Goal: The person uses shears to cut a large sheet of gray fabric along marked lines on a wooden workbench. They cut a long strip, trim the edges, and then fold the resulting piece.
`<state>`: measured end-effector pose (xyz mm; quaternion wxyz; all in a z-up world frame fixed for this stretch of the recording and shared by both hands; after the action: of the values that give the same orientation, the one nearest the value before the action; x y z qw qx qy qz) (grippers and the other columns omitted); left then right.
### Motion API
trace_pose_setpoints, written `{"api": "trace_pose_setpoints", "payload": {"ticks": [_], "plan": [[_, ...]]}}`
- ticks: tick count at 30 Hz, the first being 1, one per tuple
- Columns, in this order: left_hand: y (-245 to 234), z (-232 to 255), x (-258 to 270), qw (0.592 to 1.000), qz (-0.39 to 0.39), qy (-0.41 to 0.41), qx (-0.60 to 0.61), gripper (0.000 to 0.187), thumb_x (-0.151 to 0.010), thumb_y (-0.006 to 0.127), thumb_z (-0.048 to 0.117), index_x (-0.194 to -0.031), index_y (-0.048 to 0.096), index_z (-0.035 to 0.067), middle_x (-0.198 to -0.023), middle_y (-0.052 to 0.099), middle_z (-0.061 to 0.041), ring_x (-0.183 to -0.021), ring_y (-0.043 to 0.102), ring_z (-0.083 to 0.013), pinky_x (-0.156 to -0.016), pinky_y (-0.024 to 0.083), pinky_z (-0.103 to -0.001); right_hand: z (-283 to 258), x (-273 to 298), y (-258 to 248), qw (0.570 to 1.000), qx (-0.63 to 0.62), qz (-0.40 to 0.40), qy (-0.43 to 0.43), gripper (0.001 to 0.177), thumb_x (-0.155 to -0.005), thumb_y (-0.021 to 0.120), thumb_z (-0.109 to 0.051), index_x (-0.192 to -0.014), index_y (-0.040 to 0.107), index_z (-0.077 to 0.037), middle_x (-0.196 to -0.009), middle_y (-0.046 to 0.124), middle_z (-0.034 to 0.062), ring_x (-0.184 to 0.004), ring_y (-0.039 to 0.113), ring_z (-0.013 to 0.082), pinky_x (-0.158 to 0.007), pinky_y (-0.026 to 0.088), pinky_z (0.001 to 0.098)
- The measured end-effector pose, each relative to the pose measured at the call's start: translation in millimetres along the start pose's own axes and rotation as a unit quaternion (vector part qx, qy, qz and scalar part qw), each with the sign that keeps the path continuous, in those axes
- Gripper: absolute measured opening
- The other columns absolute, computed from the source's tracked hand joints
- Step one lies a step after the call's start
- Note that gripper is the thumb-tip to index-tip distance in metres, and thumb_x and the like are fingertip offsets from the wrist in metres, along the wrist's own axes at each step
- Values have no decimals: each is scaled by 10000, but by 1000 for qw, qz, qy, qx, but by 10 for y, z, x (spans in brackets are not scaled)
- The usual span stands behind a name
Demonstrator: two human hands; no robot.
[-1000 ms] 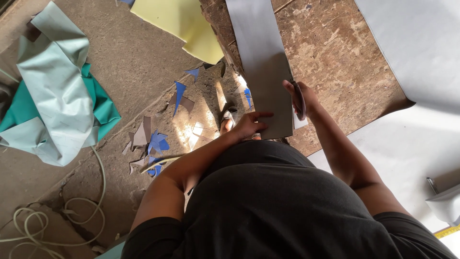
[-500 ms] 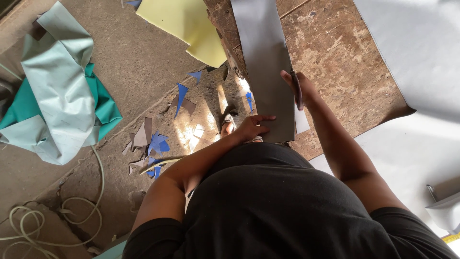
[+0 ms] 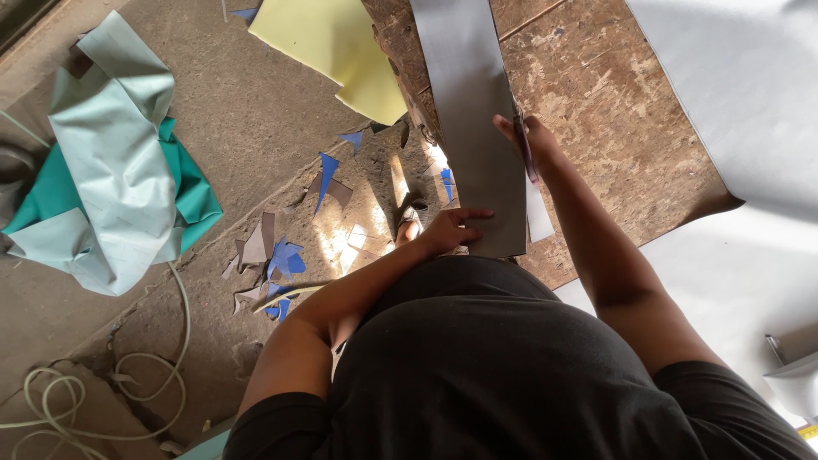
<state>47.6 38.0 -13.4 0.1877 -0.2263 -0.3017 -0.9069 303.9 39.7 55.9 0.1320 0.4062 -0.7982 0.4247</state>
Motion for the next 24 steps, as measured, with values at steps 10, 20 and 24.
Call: {"api": "trace_pose_setpoints", "payload": {"ticks": [10,20,24], "plan": [[-59,-4,-58,1000,-10,3,-26,577,-804,681,-83,-1316,708,180,-958,710,-125,-884,745,-250,-712,693,-354,-336,229,-129,999,6,32,9,948,-759,717,-914,-1245,609,-106,-1114,677,251,-1132,650,438,-980,486,520],[59,1990,740,662,31,524,-535,619,-869,658,-28,-1467,608,122,-1298,706,-128,-1089,715,-249,-918,569,-369,1507,791,-1311,921,32,385,-51,577,-849,909,-380,-1300,623,-162,-1190,488,156,-1194,491,421,-1068,395,498],[212,2872,1567,432,141,708,-541,388,-1060,529,343,-1108,829,102,-1047,768,-24,-915,692,-247,-918,537,-423,2952,1920,-2069,828,58,556,56,578,-789,991,-201,-1232,621,-172,-1194,436,139,-1159,474,431,-1012,452,528]]}}
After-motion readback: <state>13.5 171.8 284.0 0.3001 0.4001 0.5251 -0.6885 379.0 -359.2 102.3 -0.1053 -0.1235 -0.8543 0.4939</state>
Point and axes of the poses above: each hand's wrist, its own x-axis away from the middle knuckle, its own y-axis out of the palm, z = x × y, the point moved 7 cm from there along -x, towards the middle knuckle
